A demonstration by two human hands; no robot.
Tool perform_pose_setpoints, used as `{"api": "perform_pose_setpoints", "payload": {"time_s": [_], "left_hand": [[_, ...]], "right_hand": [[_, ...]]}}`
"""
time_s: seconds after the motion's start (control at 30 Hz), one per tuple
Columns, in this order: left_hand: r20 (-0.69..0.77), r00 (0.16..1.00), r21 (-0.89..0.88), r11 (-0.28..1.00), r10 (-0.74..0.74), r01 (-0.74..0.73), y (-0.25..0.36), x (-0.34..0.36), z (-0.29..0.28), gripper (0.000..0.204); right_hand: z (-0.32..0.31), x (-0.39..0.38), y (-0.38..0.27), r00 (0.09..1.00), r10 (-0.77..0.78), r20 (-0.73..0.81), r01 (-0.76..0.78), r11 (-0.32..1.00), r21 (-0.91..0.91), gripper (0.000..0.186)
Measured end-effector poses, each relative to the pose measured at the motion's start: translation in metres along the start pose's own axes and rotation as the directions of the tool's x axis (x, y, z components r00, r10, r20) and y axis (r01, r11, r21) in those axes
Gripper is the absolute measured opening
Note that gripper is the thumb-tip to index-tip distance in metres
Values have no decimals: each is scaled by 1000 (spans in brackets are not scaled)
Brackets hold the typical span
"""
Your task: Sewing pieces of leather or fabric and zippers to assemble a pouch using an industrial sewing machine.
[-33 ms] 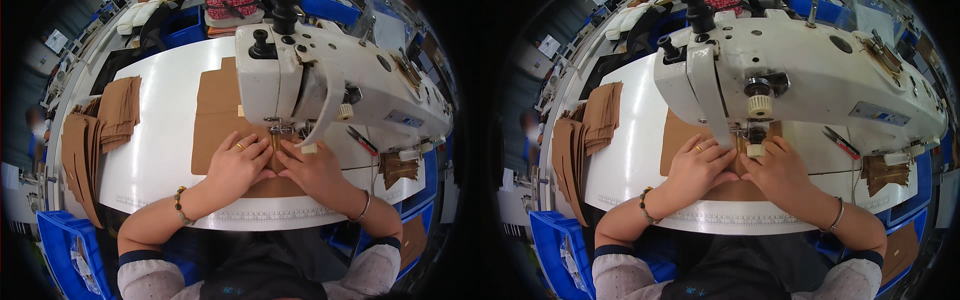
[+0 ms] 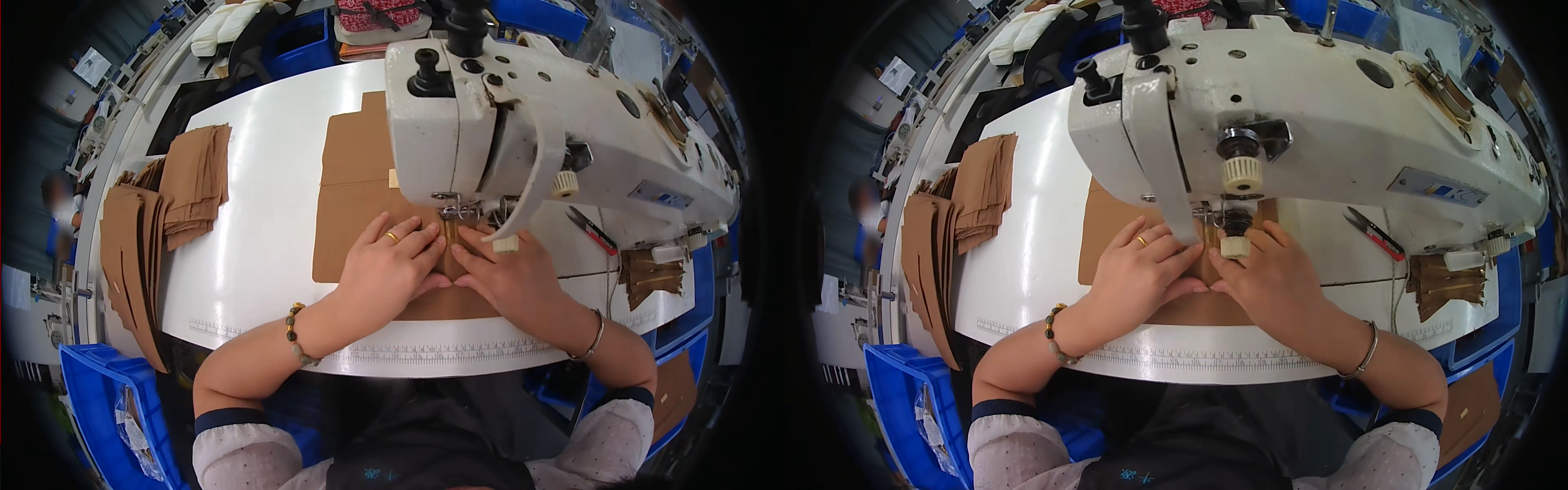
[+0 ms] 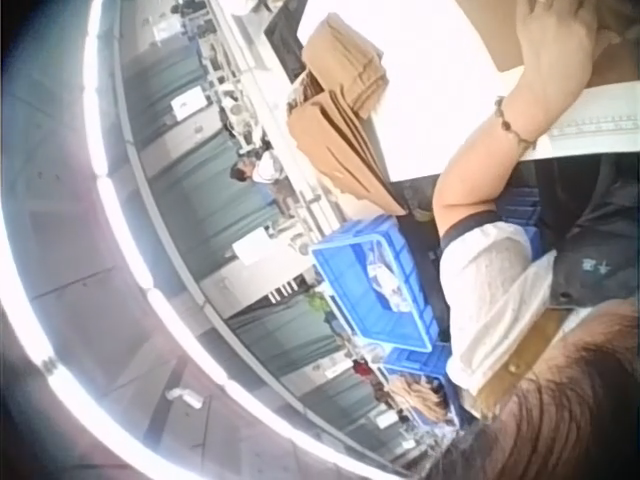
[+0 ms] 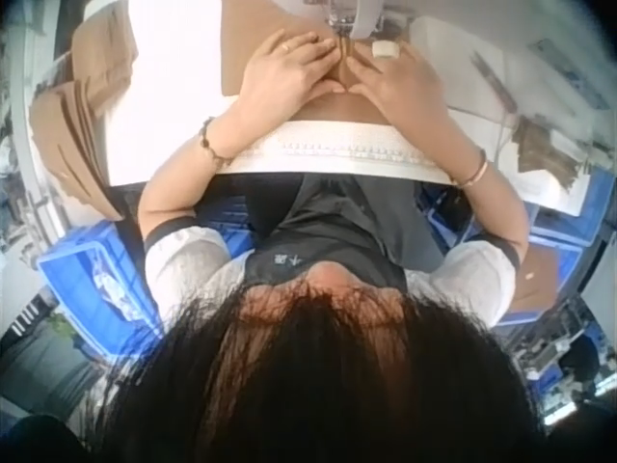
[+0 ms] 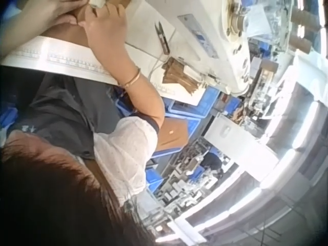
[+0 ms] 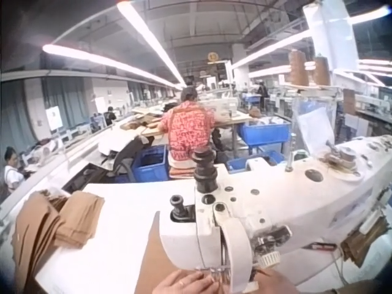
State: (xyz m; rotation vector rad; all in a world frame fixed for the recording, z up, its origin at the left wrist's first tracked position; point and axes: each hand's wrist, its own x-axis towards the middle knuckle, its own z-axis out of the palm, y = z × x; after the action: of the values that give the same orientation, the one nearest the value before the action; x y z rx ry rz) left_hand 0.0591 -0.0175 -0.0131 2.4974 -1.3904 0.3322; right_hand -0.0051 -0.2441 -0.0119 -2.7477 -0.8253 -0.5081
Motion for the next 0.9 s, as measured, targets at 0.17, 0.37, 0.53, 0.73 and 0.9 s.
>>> {"api": "perform_pose_setpoints", "payload": {"time_s": [0.17, 0.37, 0.53, 0.73, 0.9], "left_hand": [[-46, 999, 18, 1000, -9, 10, -6, 7, 6, 48], [-26, 999, 0, 1000, -31, 31, 0, 1, 6, 52], [-46, 999, -9, 1000, -10, 10, 0, 1, 6, 58], [-41, 999, 8, 1000, -13, 14, 0, 2, 8, 60], [-86, 996, 9, 1000, -21, 22, 0, 0, 11, 57]], "right_hand": [[8, 1, 8, 1000, 13, -7, -13, 1000, -20, 47], [9, 0, 7, 999, 32, -25, -31, 999, 43, 45], [6, 0, 8, 999, 53, 12, -54, 995, 90, 46], [3, 2, 15, 837, 512, 191, -342, 217, 914, 32], [-7, 1, 16, 923, 364, 127, -377, 780, 499, 33]]}}
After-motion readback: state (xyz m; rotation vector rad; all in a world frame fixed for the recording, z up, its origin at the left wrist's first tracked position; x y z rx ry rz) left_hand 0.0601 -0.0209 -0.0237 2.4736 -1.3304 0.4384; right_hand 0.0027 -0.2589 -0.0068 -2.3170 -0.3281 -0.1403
